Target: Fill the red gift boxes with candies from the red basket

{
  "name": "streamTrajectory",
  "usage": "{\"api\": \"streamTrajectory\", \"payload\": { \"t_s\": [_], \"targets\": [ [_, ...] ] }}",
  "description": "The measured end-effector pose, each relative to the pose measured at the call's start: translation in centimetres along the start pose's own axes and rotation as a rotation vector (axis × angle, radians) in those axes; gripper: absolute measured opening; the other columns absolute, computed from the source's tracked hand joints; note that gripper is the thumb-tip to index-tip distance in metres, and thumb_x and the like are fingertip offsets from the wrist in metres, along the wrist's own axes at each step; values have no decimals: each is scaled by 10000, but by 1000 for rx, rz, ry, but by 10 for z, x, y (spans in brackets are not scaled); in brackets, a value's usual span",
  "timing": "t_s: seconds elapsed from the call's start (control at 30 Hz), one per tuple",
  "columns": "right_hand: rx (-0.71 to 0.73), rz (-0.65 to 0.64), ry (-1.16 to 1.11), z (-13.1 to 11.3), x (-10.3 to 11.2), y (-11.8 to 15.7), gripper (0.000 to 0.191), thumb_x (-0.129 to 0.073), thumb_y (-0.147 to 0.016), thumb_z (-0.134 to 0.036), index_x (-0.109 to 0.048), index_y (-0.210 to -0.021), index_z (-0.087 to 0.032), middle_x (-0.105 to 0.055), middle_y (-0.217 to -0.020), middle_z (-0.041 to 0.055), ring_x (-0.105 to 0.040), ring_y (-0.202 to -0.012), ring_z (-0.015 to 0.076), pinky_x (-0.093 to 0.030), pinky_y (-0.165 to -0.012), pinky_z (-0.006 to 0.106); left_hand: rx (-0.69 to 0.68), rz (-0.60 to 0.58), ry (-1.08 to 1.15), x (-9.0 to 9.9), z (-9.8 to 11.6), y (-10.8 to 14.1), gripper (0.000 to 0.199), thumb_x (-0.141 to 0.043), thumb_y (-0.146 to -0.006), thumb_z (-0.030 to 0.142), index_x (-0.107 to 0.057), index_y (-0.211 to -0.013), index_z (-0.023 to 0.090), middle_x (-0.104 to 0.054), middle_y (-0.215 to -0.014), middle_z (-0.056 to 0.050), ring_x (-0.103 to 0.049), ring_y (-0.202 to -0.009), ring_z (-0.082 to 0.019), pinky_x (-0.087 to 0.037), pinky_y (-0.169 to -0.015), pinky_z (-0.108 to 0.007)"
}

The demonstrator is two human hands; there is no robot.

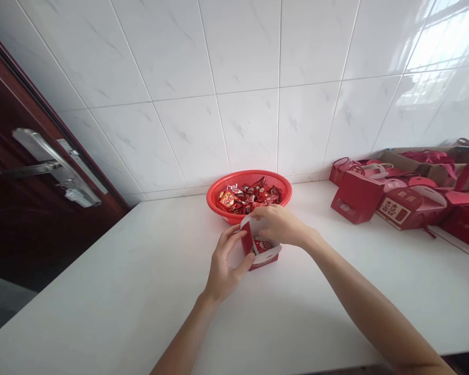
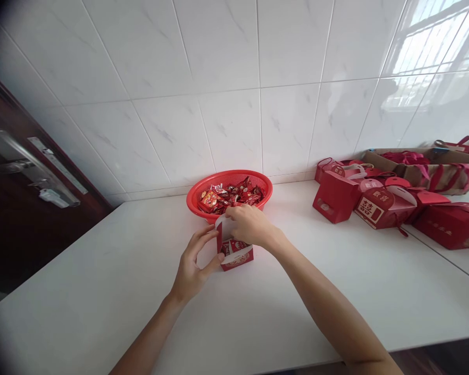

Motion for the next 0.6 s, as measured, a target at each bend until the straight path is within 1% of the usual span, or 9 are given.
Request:
{"api": "streamTrajectory", "payload": {
  "t_s": [0.07,0.17,0.27,0.37,0.43,0.5,0.6],
  "targets": [
    [42,-18,3,-4,0,1,434,-617,-752,-70,-667,-1163,-201,-701,-1160,71,-617,-1042,237,-403,-800,289,-13,-41,-33,-4,0,0,349,-659,-881,363,-663,-1216,266,-500,-1444,-97,-480,-1353,-305,-453,-1097,-499],
    [73,-43,5,-5,2,2,482,-619,-732,-60,-673,-1184,-218,-710,-1139,62,-612,-1041,242,-393,-852,319,51,-93,-73,-9,-9,1,370,-647,-892,412,-682,-1234,274,-420,-1527,-100,-401,-1418,-334,-392,-1142,-544],
    [105,-91,-5,-4,1,3,513,-627,-724,-80,-677,-1205,-253,-721,-1066,48,-616,-990,243,-400,-835,332,116,-123,-74,-12,-15,3,392,-655,-882,439,-685,-1232,266,-342,-1584,-99,-349,-1449,-357,-366,-1156,-562],
    [137,-97,-26,-2,3,4,516,-643,-731,-114,-677,-1221,-274,-723,-1017,43,-609,-980,250,-415,-831,346,112,-147,-40,-15,-14,4,422,-660,-874,423,-655,-1257,247,-308,-1602,-104,-340,-1455,-358,-375,-1156,-543],
    [150,-78,-67,0,6,4,506,-651,-723,-112,-689,-1204,-267,-724,-1051,47,-605,-995,254,-430,-818,343,89,-163,-25,-16,-12,3,461,-662,-870,400,-617,-1301,243,-311,-1598,-112,-336,-1457,-350,-374,-1159,-529],
    [180,-70,-149,-2,7,5,488,-649,-720,-103,-703,-1177,-263,-723,-1096,40,-614,-981,238,-450,-775,319,69,-171,-19,-16,-10,3,534,-675,-855,386,-565,-1359,251,-363,-1560,-121,-363,-1439,-343,-379,-1153,-525],
    [231,-93,-269,-8,3,5,481,-652,-729,-112,-702,-1178,-279,-722,-1124,17,-634,-958,213,-480,-740,296,73,-144,-21,-12,-11,3,688,-707,-820,396,-458,-1451,283,-443,-1493,-118,-405,-1399,-344,-404,-1121,-535]
  ]
}}
Point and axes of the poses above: each hand's wrist, its own y-axis away from the middle knuckle, its own x-axis out of the back of the hand, z = x × y, the point moved 10 cm from there along -y, towards the middle knuckle
